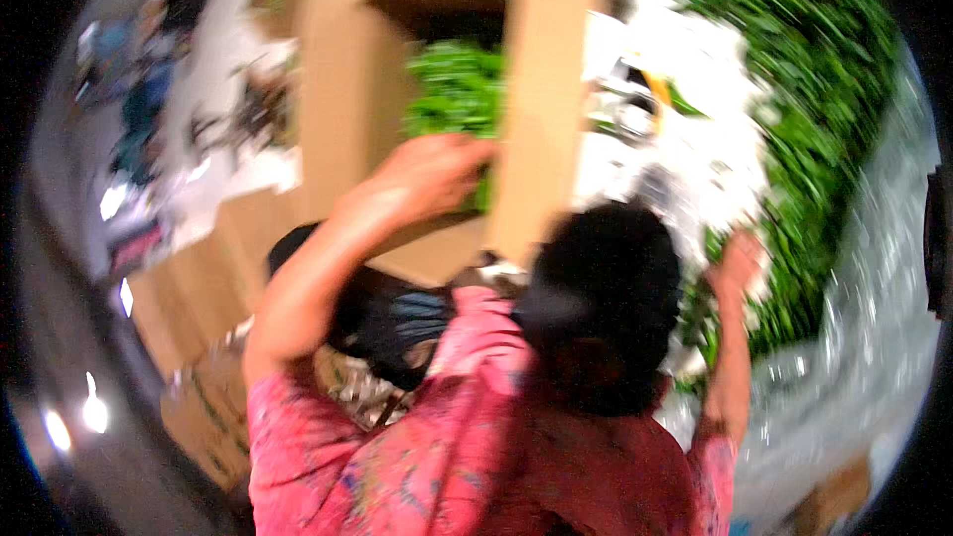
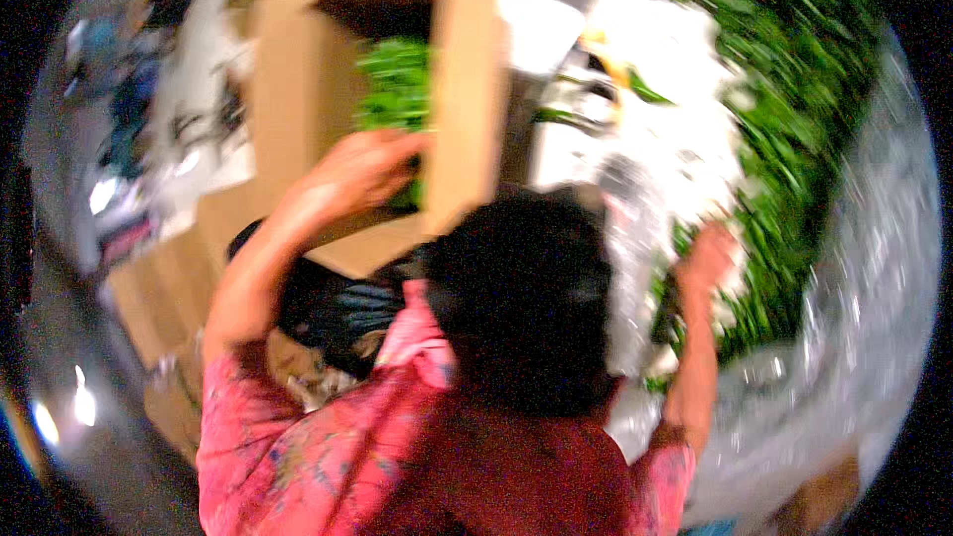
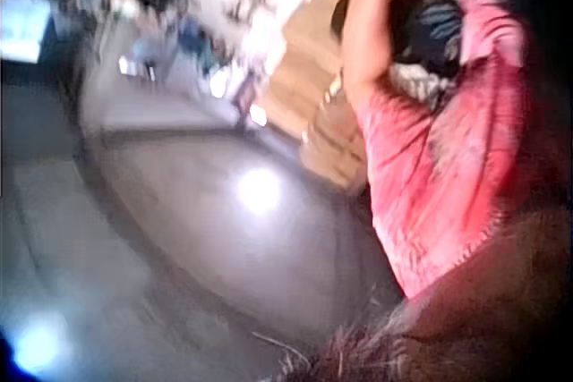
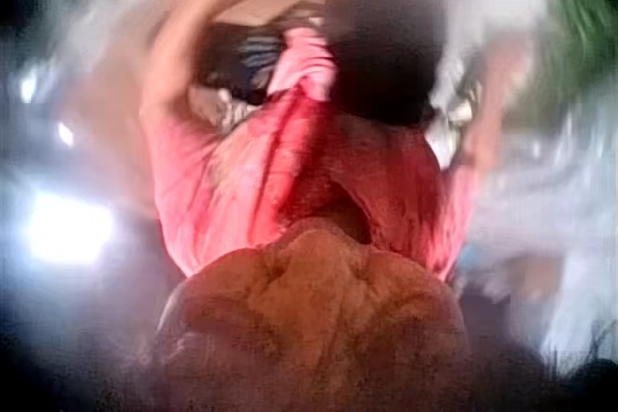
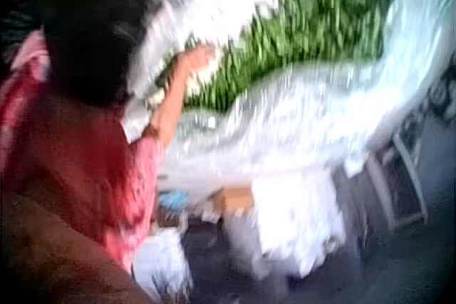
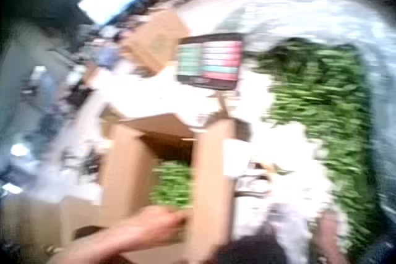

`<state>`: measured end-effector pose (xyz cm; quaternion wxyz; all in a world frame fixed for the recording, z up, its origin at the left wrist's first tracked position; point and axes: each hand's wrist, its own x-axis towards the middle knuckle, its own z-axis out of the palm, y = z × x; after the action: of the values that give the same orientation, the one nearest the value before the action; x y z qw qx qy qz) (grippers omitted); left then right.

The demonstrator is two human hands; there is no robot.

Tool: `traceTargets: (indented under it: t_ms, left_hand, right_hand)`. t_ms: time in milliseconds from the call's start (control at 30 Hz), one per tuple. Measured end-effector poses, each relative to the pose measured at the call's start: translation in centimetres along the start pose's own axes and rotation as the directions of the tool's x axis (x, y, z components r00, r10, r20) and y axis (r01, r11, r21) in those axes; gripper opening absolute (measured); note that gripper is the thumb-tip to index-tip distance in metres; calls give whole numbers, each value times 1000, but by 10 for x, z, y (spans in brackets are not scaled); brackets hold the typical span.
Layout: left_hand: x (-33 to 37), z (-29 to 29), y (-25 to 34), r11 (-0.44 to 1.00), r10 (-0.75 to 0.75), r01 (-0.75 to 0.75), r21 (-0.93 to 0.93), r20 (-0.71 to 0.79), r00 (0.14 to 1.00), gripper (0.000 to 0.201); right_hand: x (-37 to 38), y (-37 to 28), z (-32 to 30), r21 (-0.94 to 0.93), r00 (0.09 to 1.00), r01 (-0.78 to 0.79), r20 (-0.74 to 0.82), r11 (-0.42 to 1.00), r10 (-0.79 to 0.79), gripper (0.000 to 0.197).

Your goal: The person sits on the floor and sorts green peppers from a large plastic bag into cardboard boxes, picking them up by hand and checking them before placing them in the containers.

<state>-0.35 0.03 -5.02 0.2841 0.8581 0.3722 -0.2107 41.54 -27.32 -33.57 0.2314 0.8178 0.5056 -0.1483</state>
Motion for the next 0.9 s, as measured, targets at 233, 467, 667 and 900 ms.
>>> traceTargets:
  t_ms: [233, 467, 667, 900]
  left_hand:
    - [-7, 7, -5, 952, 77, 1, 307, -240, 968, 27]
    - [-19, 21, -6, 939, 80, 14, 345, -257, 963, 20]
    - [-12, -26, 4, 985, 37, 8, 174, -252, 967, 20]
    - [-42, -17, 12, 1000, 18, -11, 25, -293, 956, 40]
  right_hand:
    - [-3, -15, 19, -55, 939, 86, -328, 995, -99, 64]
    - [14, -1, 23, 75, 958, 99, -276, 992, -75, 47]
    - [32, 62, 42, 284, 818, 397, -541, 873, -196, 50]
    - [0, 22, 10, 65, 886, 330, -365, 942, -286, 30]
